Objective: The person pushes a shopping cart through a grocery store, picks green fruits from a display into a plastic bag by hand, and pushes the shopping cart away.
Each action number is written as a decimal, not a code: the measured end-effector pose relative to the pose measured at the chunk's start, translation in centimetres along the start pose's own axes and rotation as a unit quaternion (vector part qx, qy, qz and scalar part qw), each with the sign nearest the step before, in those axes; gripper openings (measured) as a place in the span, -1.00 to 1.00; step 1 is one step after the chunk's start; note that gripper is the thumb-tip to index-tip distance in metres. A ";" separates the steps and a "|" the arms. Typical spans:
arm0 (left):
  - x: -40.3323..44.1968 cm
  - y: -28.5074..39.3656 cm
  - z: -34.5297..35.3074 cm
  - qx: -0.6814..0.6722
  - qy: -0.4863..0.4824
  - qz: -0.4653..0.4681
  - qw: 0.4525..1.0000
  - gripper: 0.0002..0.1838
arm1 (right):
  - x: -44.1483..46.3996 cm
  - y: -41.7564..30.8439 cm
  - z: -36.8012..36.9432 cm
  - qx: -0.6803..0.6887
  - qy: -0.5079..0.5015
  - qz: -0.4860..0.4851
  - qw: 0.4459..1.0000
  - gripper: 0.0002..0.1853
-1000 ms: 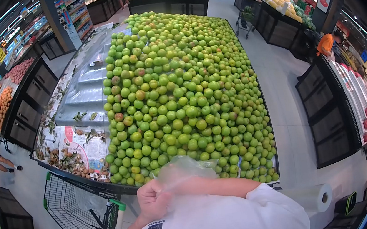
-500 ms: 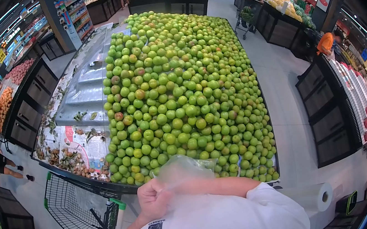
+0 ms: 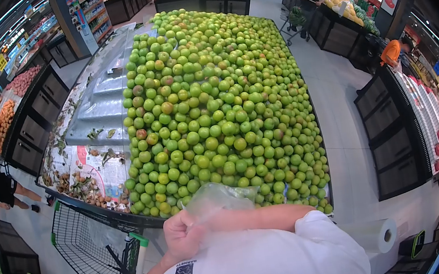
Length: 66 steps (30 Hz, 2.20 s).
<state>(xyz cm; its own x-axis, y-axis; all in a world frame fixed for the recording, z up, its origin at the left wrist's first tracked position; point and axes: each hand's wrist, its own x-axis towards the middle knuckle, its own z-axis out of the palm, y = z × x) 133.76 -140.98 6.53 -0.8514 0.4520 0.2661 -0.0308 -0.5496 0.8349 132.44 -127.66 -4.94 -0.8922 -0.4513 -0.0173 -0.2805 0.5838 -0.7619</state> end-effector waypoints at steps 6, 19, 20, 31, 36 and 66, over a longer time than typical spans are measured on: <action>-0.6 0.3 -0.4 -0.038 0.007 -0.025 0.999 -0.78 | -1.1 0.0 -1.6 0.101 -0.002 -0.056 0.993 -0.89; -0.4 1.0 -0.7 -0.017 0.069 -0.028 0.997 -0.70 | -7.4 -4.5 -17.0 0.253 -0.020 -0.104 0.962 -0.26; -0.4 0.9 -0.6 -0.018 0.067 -0.041 0.997 -0.70 | -8.5 -3.8 -17.9 0.327 0.021 -0.083 0.941 -0.27; -0.2 0.8 -0.7 -0.001 0.038 -0.005 0.999 -0.67 | -2.9 10.0 -28.4 -0.001 0.401 0.183 0.897 -0.28; -0.4 0.9 -0.9 -0.014 0.055 -0.010 0.998 -0.72 | 2.6 11.1 -30.4 -0.145 0.355 0.214 0.898 -0.22; -0.7 0.9 -0.9 -0.070 0.054 -0.022 0.996 -0.73 | 9.4 17.0 -31.4 -0.278 0.363 0.198 0.867 -0.62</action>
<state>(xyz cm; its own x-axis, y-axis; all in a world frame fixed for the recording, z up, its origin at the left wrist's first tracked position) 133.82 -142.42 6.71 -0.8991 0.4029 0.1711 -0.1354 -0.6276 0.7666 108.19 -100.73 2.27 -0.8883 0.2850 0.3600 0.1512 0.9219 -0.3567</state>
